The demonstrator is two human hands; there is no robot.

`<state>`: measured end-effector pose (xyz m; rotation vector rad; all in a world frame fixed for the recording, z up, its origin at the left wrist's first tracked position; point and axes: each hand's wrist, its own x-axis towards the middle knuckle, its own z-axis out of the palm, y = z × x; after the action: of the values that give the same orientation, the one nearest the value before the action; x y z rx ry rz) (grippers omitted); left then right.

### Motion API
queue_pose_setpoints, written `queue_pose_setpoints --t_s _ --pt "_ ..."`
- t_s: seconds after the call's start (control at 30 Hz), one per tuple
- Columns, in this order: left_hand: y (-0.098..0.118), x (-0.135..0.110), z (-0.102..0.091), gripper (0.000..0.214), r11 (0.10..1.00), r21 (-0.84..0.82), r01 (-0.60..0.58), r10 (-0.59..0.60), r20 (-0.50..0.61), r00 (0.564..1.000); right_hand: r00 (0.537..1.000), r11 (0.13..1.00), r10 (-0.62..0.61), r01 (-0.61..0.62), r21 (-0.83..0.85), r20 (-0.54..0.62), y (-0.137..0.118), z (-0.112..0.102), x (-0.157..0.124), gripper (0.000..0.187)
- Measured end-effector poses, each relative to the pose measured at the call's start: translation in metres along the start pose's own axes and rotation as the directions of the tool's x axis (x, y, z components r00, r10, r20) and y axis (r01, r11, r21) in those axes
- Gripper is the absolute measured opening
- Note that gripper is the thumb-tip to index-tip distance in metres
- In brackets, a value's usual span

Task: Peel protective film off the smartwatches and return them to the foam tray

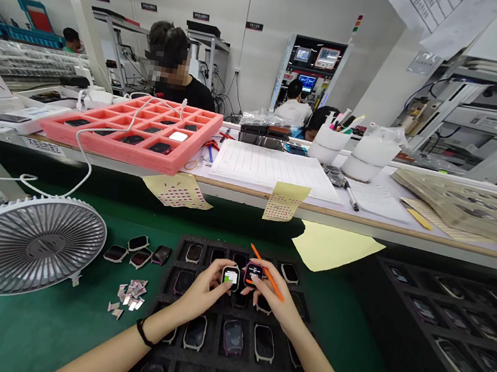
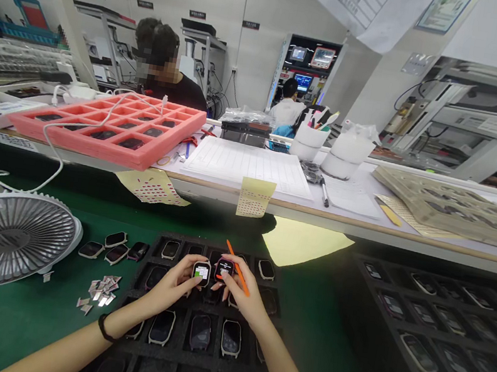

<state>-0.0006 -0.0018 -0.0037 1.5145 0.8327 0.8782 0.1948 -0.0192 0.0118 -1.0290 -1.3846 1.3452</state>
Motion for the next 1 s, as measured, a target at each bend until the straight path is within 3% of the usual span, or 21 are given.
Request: queue_pose_setpoints --t_s 0.33,0.47,0.77,1.0 --pt "0.008 -0.0014 -0.0002 0.034 0.997 -0.066 0.027 -0.031 -0.052 0.998 0.998 1.0 0.001 0.0 -0.016 0.069 -0.0019 -0.0002 -0.0029 0.044" --pt "0.0064 -0.0005 -0.0005 0.034 0.996 -0.082 0.022 -0.028 -0.071 0.997 0.998 0.998 -0.011 0.015 -0.058 0.07 0.0016 -0.0011 -0.0029 0.044" --pt "0.002 0.0002 -0.0003 0.038 1.0 -0.01 0.002 -0.003 -0.105 0.994 0.999 1.0 0.008 -0.01 0.029 0.05 -0.0021 0.0001 -0.0025 0.04" --pt "0.0045 -0.0001 -0.0022 0.04 0.997 -0.074 0.009 -0.016 -0.103 0.995 0.998 1.0 -0.006 0.005 0.013 0.068 -0.0047 0.0032 -0.0029 0.043"
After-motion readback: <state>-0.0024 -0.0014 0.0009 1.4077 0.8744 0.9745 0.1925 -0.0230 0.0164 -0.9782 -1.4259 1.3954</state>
